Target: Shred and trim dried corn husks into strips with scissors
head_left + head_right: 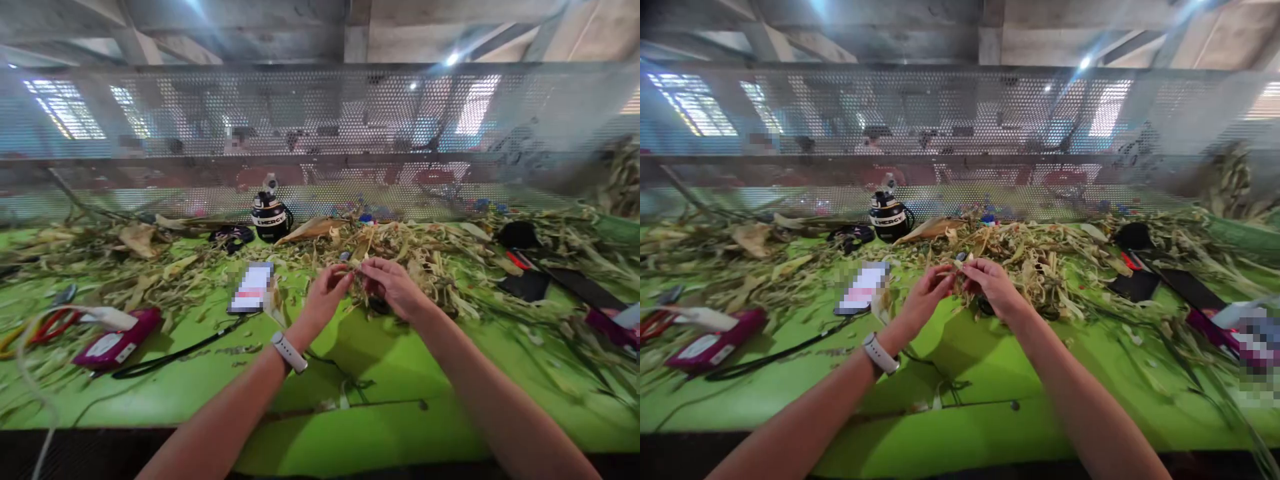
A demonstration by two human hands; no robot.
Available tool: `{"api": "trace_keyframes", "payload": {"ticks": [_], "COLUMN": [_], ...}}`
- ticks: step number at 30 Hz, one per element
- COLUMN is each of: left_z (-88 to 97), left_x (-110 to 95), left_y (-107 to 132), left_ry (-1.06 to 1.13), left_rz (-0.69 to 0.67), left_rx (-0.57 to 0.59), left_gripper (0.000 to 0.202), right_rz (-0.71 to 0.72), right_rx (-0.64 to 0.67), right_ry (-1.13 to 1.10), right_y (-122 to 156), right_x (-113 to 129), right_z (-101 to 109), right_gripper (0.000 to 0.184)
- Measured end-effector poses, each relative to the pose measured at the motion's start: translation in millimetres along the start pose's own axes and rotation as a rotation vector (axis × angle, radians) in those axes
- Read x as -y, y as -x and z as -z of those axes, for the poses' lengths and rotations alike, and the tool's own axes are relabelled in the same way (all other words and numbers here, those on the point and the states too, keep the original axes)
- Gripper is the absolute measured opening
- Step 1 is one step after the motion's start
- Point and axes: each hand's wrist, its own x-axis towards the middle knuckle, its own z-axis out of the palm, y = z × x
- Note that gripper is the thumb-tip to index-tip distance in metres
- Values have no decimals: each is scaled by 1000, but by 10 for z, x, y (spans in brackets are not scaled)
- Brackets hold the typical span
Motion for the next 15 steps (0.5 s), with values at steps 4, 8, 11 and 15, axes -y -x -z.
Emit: {"api": "trace_keyframes", "payload": {"ticks": [4, 8, 11, 15], "left_z": [60, 104, 125, 136], "left_x": [81, 113, 98, 63], "left_y": [134, 171, 172, 179], "left_ry": [115, 258, 291, 315], "left_rz": [-7, 49, 99, 110], "left_rx": [188, 203, 164, 43], "left_gripper": [39, 40, 39, 38], "right_rz": [-4, 51, 156, 267], "right_rx": [60, 78, 46, 33], "right_ry": [35, 171, 360, 556], "right_y": [55, 91, 97, 97], "right_x": [-32, -12, 62, 136], "right_z": [-92, -122, -83, -11], "right_gripper": [26, 24, 24, 23]}}
